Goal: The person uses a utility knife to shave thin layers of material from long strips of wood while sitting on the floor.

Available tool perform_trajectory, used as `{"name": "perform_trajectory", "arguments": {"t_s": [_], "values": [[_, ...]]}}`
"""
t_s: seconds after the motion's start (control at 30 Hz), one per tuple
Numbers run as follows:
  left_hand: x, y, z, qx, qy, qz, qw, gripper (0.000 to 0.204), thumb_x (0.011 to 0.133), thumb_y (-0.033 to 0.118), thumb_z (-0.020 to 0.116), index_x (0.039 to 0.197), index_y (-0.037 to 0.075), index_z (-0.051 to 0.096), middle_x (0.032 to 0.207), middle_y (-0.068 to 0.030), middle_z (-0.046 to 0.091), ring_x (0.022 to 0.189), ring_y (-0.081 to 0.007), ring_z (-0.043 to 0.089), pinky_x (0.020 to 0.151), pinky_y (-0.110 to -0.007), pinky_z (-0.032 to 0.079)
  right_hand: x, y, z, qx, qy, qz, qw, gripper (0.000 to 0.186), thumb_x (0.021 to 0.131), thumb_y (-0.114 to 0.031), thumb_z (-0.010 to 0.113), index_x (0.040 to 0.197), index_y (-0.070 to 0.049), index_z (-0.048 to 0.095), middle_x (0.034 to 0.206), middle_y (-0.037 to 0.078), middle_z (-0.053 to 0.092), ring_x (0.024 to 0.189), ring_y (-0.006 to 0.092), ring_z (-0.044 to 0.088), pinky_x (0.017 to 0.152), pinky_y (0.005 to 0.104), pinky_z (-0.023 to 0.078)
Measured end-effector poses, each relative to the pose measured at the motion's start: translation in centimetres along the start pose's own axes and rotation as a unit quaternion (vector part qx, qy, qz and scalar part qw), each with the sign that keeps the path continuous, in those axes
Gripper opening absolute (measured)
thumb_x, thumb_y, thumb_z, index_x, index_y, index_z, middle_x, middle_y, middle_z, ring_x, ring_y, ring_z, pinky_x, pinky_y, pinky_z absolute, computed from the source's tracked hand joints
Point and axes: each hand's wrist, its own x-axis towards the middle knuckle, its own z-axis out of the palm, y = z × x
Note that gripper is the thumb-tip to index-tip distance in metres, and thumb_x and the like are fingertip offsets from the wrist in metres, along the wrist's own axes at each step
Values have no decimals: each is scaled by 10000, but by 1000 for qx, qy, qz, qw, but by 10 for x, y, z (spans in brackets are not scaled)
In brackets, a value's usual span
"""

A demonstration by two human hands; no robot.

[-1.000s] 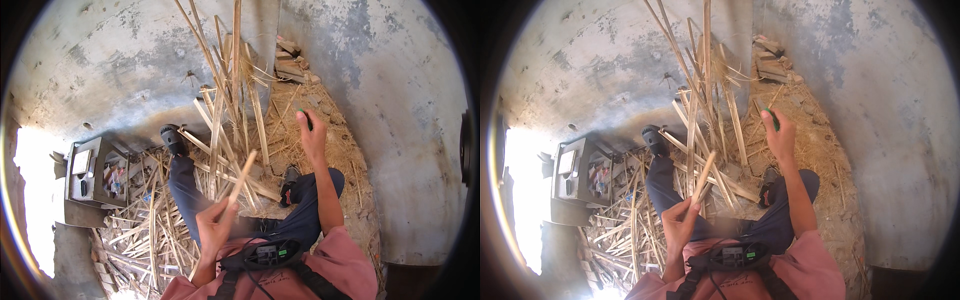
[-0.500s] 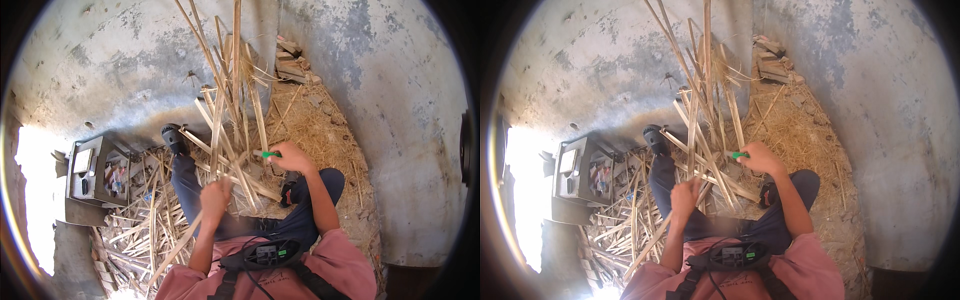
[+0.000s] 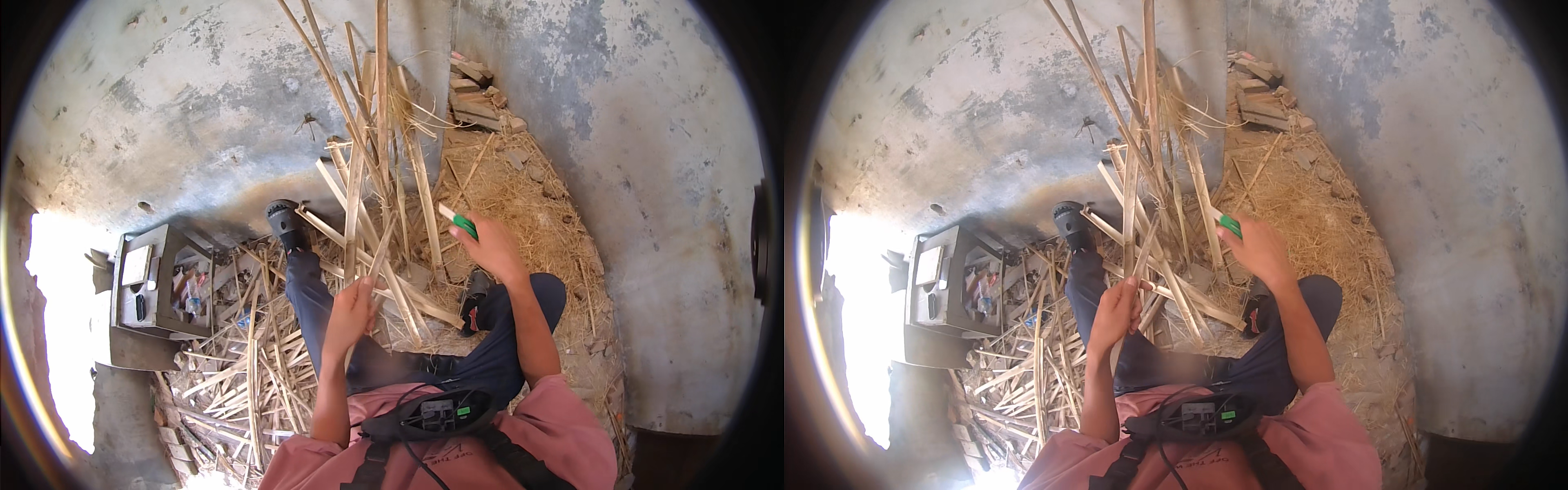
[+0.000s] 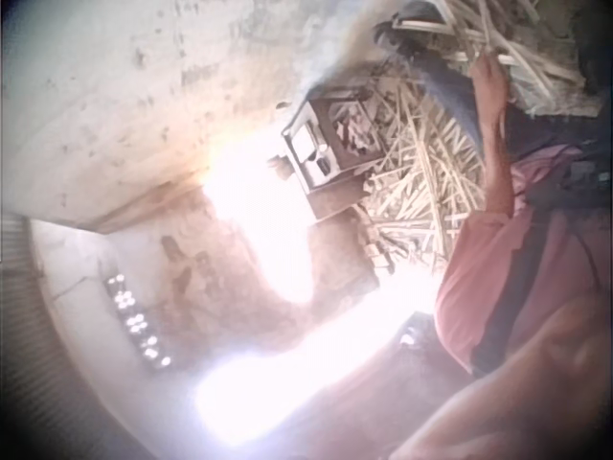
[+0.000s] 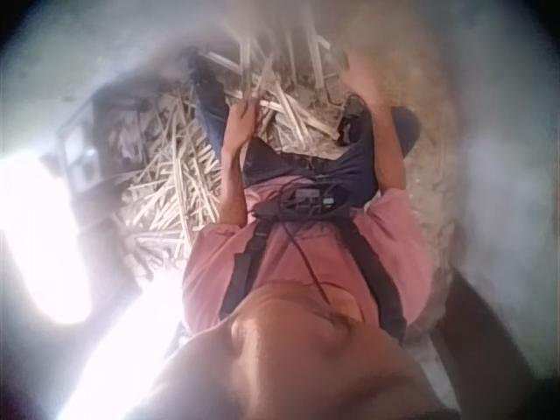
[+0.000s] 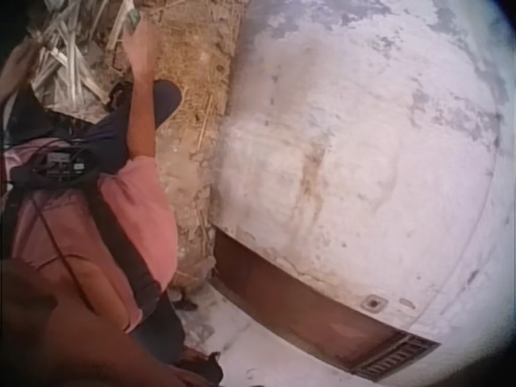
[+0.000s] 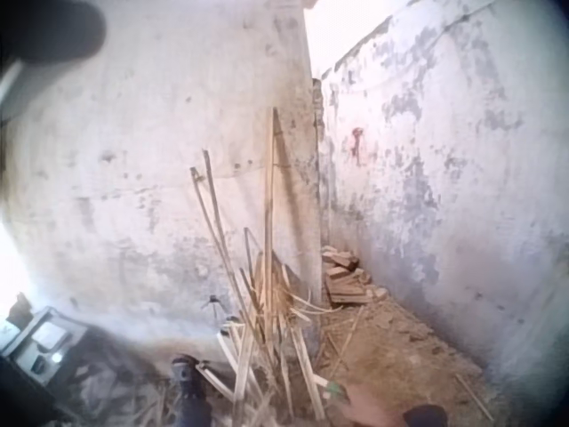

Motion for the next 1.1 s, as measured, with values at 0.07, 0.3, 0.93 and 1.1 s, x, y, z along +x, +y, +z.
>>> {"name": "perform_trajectory", "arguments": {"t_s": [0.07,0.3,0.93,1.1], "values": [[-1,8,2,-122,-64,-50,989,462,1188,419,401,1079,29,623,581,51,389,435,-77,428,419,-241,341,-2,-13,0,111,40,-44,992,451,1019,-417,730,1316,-78,718,953,130,776,920,279,746,857,413,559],[-7,12,14,-170,-148,-48,973,454,1184,397,433,1048,19,644,581,42,412,442,-74,436,419,-243,347,-5,-38,22,410,-24,-114,904,298,1023,-210,761,1247,-15,731,1007,52,773,964,115,709,875,299,535],[-17,29,32,35,14,20,999,360,1132,296,595,1002,7,765,610,65,457,571,-25,414,528,-258,317,1,-29,36,352,56,-151,922,266,998,-283,784,1095,-35,771,850,38,777,717,105,637,692,315,490],[-19,35,25,29,55,46,997,325,1130,274,598,1189,25,798,634,59,452,595,-32,409,544,-262,319,-7,-30,35,231,177,-149,945,344,1051,-400,690,1092,-62,739,792,88,705,730,245,701,684,380,514]]}}
